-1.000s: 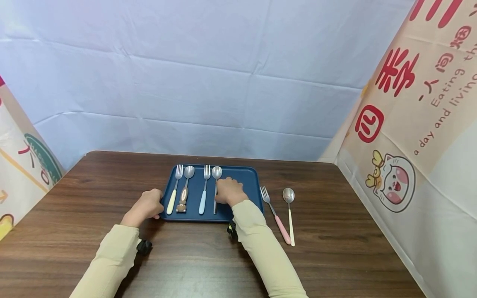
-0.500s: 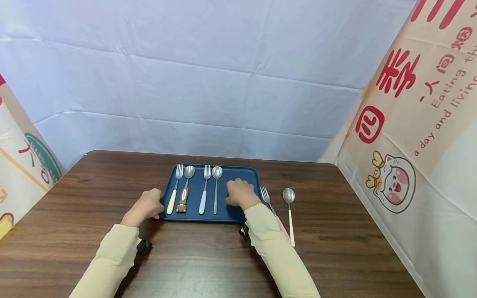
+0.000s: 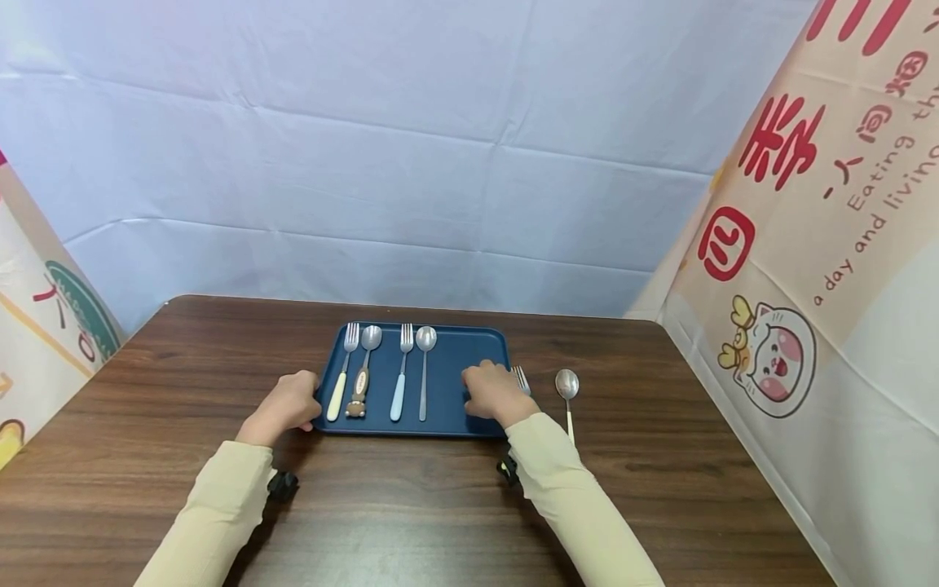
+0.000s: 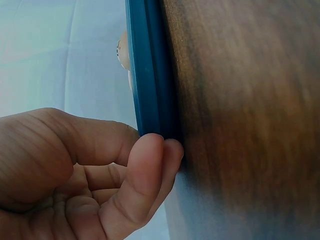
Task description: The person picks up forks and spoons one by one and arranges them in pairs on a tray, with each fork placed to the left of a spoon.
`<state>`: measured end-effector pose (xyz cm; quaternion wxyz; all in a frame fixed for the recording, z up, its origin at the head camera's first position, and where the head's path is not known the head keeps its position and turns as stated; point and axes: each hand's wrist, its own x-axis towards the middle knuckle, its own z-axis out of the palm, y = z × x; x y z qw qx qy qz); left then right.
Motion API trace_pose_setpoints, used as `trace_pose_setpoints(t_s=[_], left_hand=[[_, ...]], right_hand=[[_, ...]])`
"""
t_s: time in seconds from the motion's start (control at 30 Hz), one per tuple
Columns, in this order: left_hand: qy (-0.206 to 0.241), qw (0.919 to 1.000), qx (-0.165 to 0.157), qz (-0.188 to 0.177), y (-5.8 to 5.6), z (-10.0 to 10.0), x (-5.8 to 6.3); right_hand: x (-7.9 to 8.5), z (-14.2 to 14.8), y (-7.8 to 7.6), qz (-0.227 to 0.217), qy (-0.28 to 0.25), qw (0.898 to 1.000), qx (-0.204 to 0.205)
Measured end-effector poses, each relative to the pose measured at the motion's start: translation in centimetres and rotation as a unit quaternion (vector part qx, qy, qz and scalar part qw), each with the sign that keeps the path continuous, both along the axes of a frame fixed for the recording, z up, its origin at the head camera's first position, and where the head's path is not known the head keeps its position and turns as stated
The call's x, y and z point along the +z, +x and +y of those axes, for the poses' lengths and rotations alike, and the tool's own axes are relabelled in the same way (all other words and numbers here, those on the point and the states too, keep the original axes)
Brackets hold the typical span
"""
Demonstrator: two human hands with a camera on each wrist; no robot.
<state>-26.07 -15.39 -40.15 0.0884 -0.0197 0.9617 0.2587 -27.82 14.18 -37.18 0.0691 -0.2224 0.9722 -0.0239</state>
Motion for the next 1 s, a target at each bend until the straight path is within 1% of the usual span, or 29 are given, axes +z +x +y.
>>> trace_pose_setpoints(t_s=[0.23,0.5,0.63,0.8,1.0], left_hand=[[0.003,1.0,0.005,-0.008,0.1,0.1,0.1],[0.001,1.0,0.003,-0.006,0.0,0.0,0.2],[0.0,1.0,0.005,-0.007,0.0,0.0,0.2],[-0.001,1.0,0.002,-0.004,0.1,0.1,0.2],[-0.004,1.0,0.0,-0.003,0.1,0.1,0.2]], right_hand=[[-0.2,1.3,0.5,-0.017,-0.007,1.0,0.0],[0.4,2.8,0.8,-0.051,-0.055,0.997,0.006],[0.7,3.7,1.0,-0.064,-0.061,0.996,0.003],[0.7,4.7,1.4,-0.065,-0.058,0.996,-0.012],[0.3,6.1,1.6,-0.051,-0.058,0.997,-0.007]])
